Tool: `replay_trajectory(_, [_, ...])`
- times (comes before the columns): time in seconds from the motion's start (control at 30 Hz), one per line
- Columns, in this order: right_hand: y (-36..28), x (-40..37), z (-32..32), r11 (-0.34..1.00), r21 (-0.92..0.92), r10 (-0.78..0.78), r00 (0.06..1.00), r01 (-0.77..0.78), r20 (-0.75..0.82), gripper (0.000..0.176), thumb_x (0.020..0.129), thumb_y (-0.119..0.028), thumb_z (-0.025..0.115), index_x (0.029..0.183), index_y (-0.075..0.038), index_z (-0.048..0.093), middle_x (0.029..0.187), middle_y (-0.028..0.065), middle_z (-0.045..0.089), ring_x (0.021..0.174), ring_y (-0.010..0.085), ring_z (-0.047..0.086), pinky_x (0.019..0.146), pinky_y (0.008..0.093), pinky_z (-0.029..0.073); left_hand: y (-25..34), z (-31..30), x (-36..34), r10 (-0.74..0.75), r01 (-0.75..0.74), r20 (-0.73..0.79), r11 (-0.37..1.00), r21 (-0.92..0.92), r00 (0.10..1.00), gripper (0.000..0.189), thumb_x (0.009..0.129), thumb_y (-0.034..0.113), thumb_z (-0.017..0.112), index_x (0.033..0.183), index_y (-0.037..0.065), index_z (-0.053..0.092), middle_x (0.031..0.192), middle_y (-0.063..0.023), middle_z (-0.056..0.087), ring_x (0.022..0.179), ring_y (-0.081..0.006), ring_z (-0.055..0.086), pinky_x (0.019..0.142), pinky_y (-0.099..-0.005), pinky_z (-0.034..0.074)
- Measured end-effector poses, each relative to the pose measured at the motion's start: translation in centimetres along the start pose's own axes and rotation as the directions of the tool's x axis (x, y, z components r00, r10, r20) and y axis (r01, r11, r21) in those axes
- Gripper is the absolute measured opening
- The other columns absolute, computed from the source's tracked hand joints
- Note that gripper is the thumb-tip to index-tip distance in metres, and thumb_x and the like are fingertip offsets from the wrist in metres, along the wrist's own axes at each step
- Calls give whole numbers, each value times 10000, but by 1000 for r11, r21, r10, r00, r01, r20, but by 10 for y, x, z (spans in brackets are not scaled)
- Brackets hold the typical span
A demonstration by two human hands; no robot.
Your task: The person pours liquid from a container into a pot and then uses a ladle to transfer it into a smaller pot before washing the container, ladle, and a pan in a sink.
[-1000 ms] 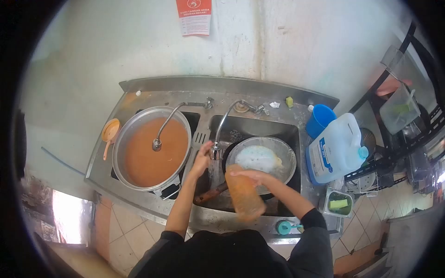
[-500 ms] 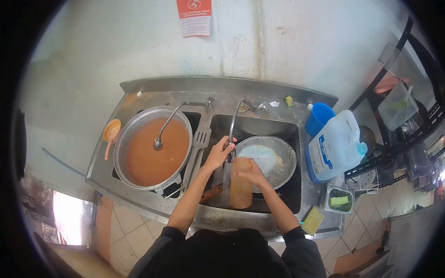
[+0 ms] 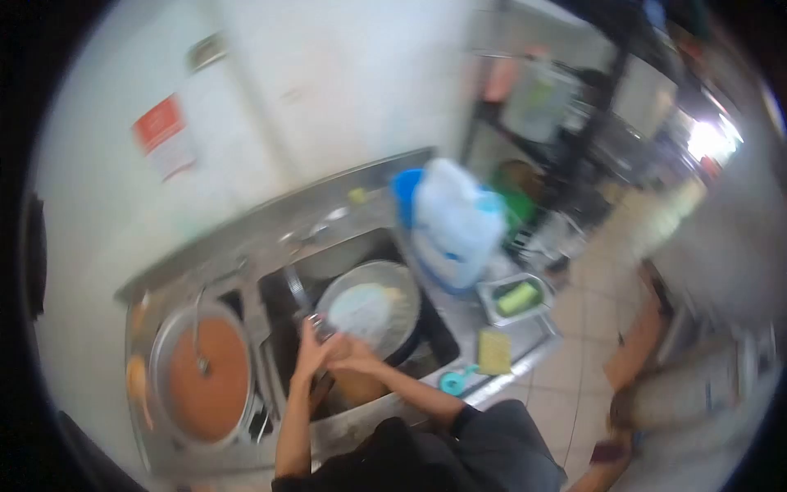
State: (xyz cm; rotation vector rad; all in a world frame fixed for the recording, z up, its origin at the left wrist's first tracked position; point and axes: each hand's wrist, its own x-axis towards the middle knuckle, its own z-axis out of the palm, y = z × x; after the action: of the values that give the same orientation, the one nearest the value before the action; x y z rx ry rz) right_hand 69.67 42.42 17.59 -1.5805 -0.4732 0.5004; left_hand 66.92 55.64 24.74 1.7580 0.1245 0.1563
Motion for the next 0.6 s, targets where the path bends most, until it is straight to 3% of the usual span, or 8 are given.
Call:
replay_trajectory(0.03, [-16,-6,-3,991,120,49,998,-52,27,667,582,-214,806,1133,-30,478,1071,97,563,1027,198,519,895,328,410,-9,-1,1,-53,61,55,987,-151,997,540,680,139,749,1100,76,417,932,-62,522,869,-162,526,742,-300,454])
replay_trajectory(0.07, [-33,-11,-3,965,245,79,994,-94,72,688,573,-225,811,1139,-29,473,1080,96,555,1022,201,517,882,323,413,-25,-7,3,-29,39,84,992,-120,996,563,665,140,763,1099,76,409,923,-60,515,866,-159,521,742,-297,449])
replay_trajectory(0.1, [-22,-5,-7,964,260,67,998,-61,-15,688,573,-225,811,1139,-29,473,1080,96,555,1022,201,517,882,323,413,-35,-7,10,-6,14,100,996,-86,995,587,650,141,776,1097,76,401,914,-59,508,863,-155,515,742,-294,445])
replay_trajectory(0.17, [13,4,-7,979,181,90,995,-95,33,695,560,-227,816,1127,-32,464,1097,102,531,1013,203,513,865,312,409,-26,-2,12,28,-15,197,998,-67,980,635,654,108,770,1134,84,355,912,-51,497,861,-148,506,753,-286,437])
replay_trajectory(0.3, [0,-7,-16,919,331,190,977,-212,99,676,551,-241,819,1087,-36,464,1081,103,519,998,200,507,862,312,404,-20,-5,7,37,-47,194,998,46,980,709,646,57,768,1178,89,300,917,-47,483,868,-145,499,782,-275,420])
replay_trajectory(0.43, [9,1,-19,945,245,194,974,-218,120,723,531,-271,827,1090,-39,432,1022,101,519,992,206,499,842,315,400,-15,-1,8,-3,-22,200,992,124,980,676,668,55,743,1182,76,305,930,-51,475,874,-146,495,785,-287,418])
replay_trajectory(0.47, [11,3,-17,957,166,217,968,-236,126,748,523,-277,831,1102,-41,420,1013,102,517,996,209,495,836,316,399,-13,0,7,-5,-22,185,989,145,983,652,678,34,708,1188,73,305,934,-55,473,866,-150,497,775,-287,423])
replay_trajectory(0.6, [18,5,-8,967,148,193,976,-206,97,796,518,-303,830,1139,-34,411,1035,114,517,1015,210,491,848,297,380,-9,8,3,-3,-24,123,975,221,992,592,688,-19,600,1198,67,311,938,-66,464,839,-151,495,750,-277,431])
